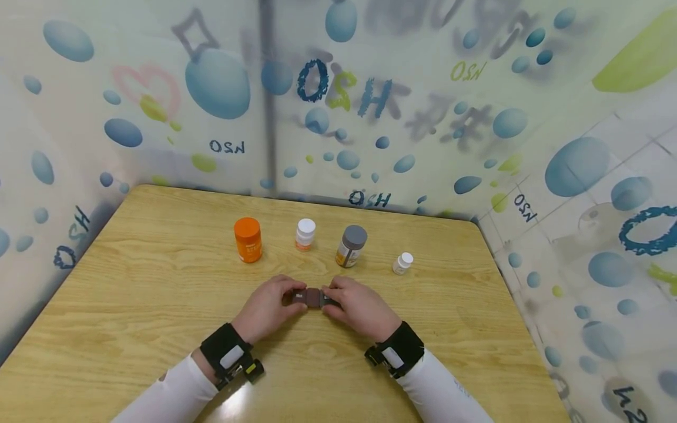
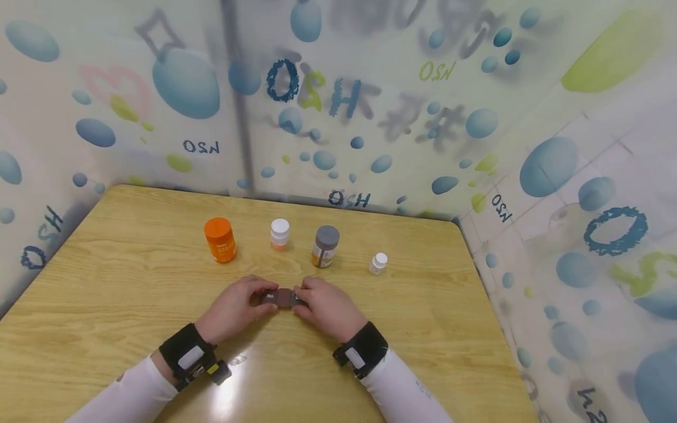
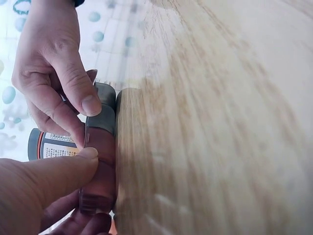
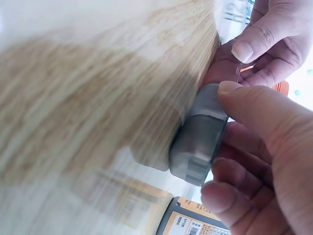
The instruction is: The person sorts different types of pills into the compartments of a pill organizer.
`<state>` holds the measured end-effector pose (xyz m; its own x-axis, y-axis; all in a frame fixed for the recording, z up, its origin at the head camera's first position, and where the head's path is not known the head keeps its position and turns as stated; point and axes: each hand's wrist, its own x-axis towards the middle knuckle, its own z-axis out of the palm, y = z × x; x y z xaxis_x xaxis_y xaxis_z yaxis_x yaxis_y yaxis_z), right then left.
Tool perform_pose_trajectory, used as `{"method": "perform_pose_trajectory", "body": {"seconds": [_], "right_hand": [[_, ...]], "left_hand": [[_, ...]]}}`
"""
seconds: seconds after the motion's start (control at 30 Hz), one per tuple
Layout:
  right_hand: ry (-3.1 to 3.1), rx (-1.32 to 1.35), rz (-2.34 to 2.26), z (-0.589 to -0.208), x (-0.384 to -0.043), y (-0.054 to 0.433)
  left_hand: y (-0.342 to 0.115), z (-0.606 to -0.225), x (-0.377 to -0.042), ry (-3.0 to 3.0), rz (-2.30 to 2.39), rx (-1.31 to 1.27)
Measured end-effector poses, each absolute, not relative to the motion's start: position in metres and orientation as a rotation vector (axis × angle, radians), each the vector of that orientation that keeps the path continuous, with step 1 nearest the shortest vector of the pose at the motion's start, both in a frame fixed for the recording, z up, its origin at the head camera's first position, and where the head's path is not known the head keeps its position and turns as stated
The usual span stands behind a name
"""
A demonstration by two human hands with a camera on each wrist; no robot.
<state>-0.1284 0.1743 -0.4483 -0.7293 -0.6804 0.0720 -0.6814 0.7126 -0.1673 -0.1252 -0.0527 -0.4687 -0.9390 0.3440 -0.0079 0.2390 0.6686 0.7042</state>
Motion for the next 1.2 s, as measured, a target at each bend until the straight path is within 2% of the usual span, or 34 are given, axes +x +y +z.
{"method": "perform_pose_trajectory", "body": {"seconds": [0.9,1.07,1.2], "right_hand": [[-2.787,1.208,0.056,-0.4502,-0.1261,0.1700],[-2.828,1.199,0.186,-0.4473,-0.1292,0.1736],[-2.975,1.047,0.389,-0.4469,-0.1325,0.1757]], "left_hand": [[-0.0536,-0.4732,-0.1250,2.760,1.132,0.503],[-0.0540,-0.4729,-0.1248,2.748,1.137,0.491],[-0.0536,-0.4720,-0.1247,2.742,1.148,0.504]]}}
